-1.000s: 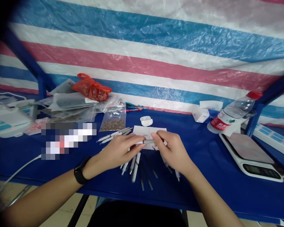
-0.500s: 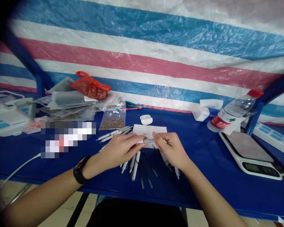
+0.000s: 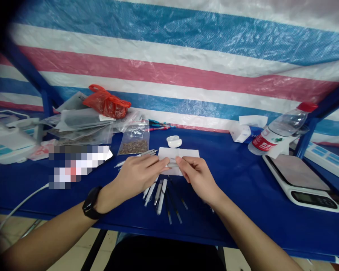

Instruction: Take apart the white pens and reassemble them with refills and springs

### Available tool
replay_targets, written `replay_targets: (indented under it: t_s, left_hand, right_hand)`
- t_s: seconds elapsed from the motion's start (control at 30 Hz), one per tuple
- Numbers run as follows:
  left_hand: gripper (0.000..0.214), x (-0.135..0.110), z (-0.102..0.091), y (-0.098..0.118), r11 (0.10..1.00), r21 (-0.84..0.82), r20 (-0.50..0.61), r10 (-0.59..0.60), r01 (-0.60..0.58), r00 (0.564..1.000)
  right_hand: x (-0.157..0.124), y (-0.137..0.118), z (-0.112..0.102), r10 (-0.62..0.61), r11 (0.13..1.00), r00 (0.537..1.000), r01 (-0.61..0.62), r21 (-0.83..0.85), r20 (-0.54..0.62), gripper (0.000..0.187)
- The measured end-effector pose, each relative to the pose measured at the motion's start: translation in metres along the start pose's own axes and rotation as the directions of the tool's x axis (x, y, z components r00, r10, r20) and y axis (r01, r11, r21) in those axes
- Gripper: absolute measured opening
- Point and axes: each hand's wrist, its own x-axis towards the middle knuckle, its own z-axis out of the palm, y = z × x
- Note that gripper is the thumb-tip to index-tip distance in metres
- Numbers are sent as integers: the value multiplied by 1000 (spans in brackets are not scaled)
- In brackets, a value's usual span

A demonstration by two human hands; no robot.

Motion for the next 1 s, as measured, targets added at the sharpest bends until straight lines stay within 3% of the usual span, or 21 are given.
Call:
replay_targets:
  t_s: [0.07,0.13,0.23,0.3,0.37,0.47,0.53,0.63,0.77,0.87,0.93,1.0]
  left_hand:
    - [28,1,-7,-2,998,53,22,15,-16,1000]
    - [29,2,-15,-8,1000,22,77,-2,1,997]
    - [33,-1,-29,-23,987,2,199,-157,160,967]
    - [33,-6,-36,-33,960,78,262,-281,270,923]
    - [31,-12,-38,-40,936,171,290,-347,308,892]
    - [27,-21,-35,-45,926,243,324,-359,290,875]
    - [23,-25,-31,-46,925,264,339,-354,273,872]
    - [19,-27,-29,-41,922,289,298,-341,256,891]
    - [24,-33,-33,-13,914,207,142,-380,348,914]
    - [22,-38,-32,14,901,131,168,-432,414,886]
    - [20,-39,-29,27,896,138,271,-444,422,854]
    - [19,-36,-25,33,875,181,386,-483,449,786]
  right_hand:
    - [1,1,3,45,996,999,-46,81,21,65]
    - [1,-1,0,99,993,989,-105,60,107,67]
    - [-1,-8,-8,98,965,980,-50,-258,175,65]
    - [-7,-12,-12,44,827,988,48,-560,150,49]
    - [-15,-15,-9,43,621,990,77,-780,132,30]
    - [-26,-17,5,157,386,980,51,-921,120,11]
    - [-31,-18,16,239,302,965,33,-953,109,8]
    - [-30,-19,28,343,242,937,-22,-970,64,20]
    - [-26,-17,27,365,222,931,-78,-972,9,20]
    - [-24,-17,16,299,278,954,-121,-953,-34,9]
    - [-20,-19,6,244,403,969,-133,-905,-33,7]
    - [-12,-21,-7,207,598,978,-114,-793,15,12]
